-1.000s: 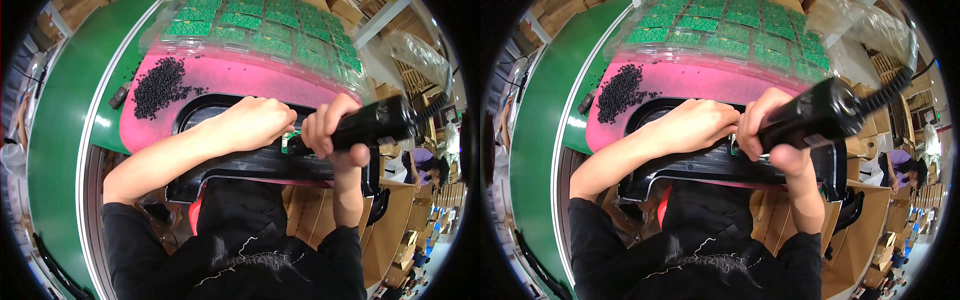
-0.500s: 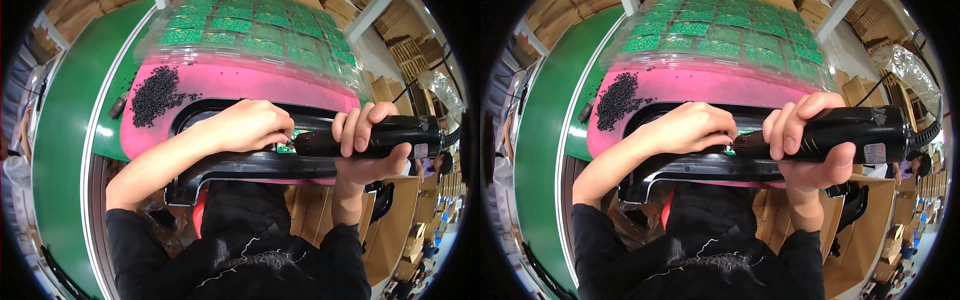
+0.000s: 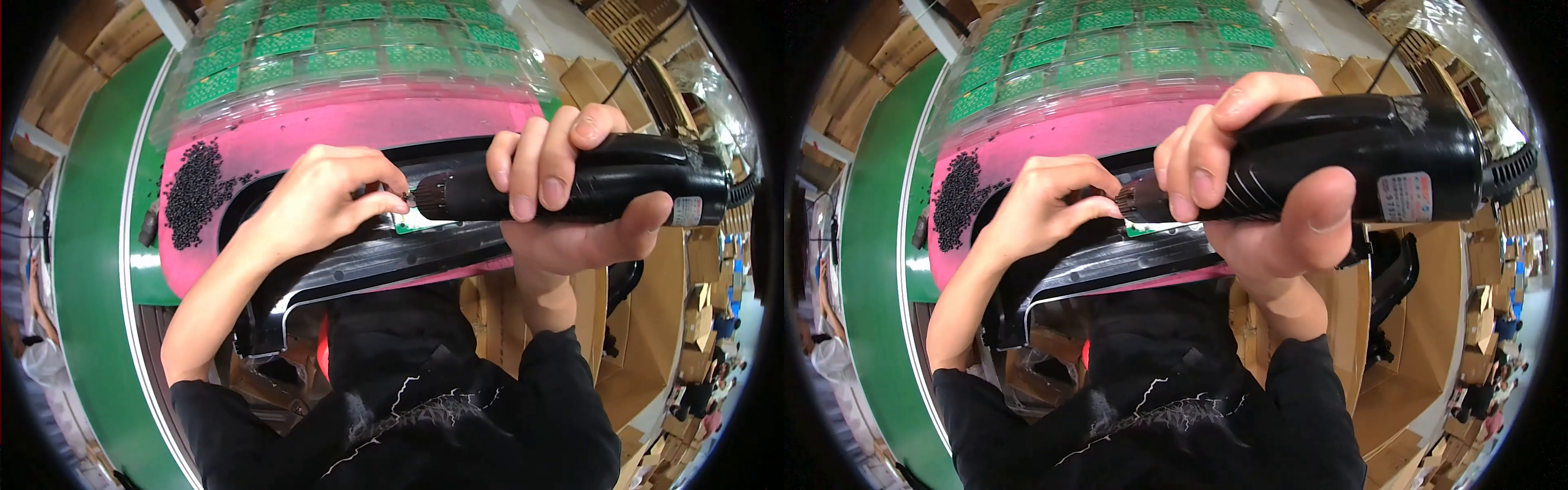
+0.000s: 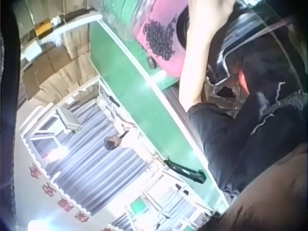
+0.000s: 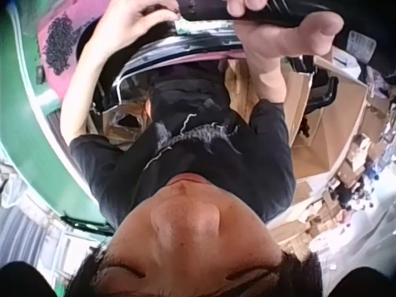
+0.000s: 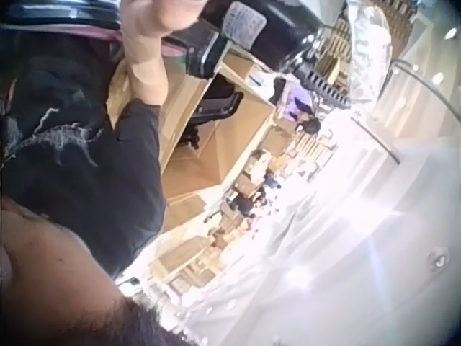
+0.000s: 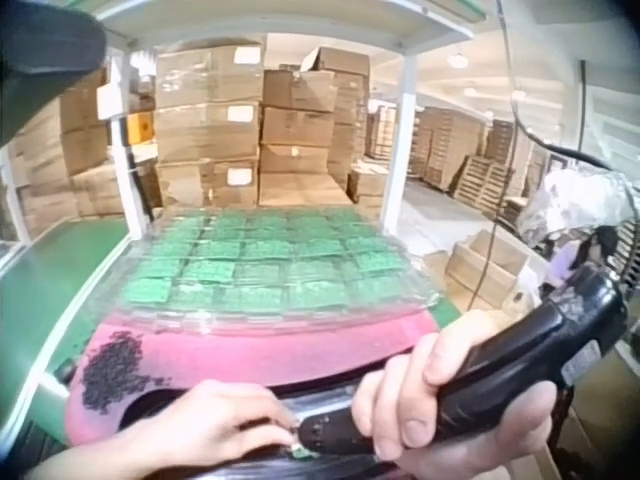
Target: Assembling circuit boards into plastic housings using an electric screwdriver.
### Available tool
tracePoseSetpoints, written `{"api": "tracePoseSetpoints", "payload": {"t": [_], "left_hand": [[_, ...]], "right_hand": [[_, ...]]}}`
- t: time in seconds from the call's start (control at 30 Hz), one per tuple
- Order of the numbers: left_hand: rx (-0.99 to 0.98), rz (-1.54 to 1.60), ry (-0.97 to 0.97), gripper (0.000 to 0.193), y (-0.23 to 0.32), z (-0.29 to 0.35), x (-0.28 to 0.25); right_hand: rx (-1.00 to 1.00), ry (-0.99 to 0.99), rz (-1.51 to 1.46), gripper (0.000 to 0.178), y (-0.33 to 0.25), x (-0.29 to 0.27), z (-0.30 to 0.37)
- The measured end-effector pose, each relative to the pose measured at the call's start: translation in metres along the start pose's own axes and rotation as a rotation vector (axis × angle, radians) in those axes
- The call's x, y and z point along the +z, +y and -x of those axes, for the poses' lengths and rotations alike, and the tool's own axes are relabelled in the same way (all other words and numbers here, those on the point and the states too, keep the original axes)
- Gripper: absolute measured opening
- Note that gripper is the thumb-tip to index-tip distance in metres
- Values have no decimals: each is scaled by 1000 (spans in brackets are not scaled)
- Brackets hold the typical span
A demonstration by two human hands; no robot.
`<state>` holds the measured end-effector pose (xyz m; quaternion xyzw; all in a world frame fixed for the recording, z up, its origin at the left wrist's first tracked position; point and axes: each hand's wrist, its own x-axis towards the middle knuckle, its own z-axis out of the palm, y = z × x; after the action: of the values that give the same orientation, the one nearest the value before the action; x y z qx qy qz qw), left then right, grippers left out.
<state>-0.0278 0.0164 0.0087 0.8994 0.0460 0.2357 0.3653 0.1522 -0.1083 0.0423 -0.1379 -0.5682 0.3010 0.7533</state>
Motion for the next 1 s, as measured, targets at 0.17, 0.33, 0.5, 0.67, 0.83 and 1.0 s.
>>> {"api": "tracePoseSetpoints", "payload": {"t": [0.17,0.33,0.5,0.67,0.83,1.0], "left_hand": [[-37,-242,185,24,32,-4,-43],[20,-79,634,26,38,119,-92],[-182,265,1674,39,14,209,-13],[-966,-253,1676,14,-55,296,168],[-1401,373,631,16,-150,427,271],[-1137,82,405,24,-195,436,318]], "right_hand": [[152,182,378,61,-22,-3,9],[251,128,535,55,-26,-19,11],[301,134,542,55,-18,-31,15],[372,128,512,56,-19,-31,16],[380,158,397,56,-16,-40,19],[394,125,345,54,-3,-38,15]]}}
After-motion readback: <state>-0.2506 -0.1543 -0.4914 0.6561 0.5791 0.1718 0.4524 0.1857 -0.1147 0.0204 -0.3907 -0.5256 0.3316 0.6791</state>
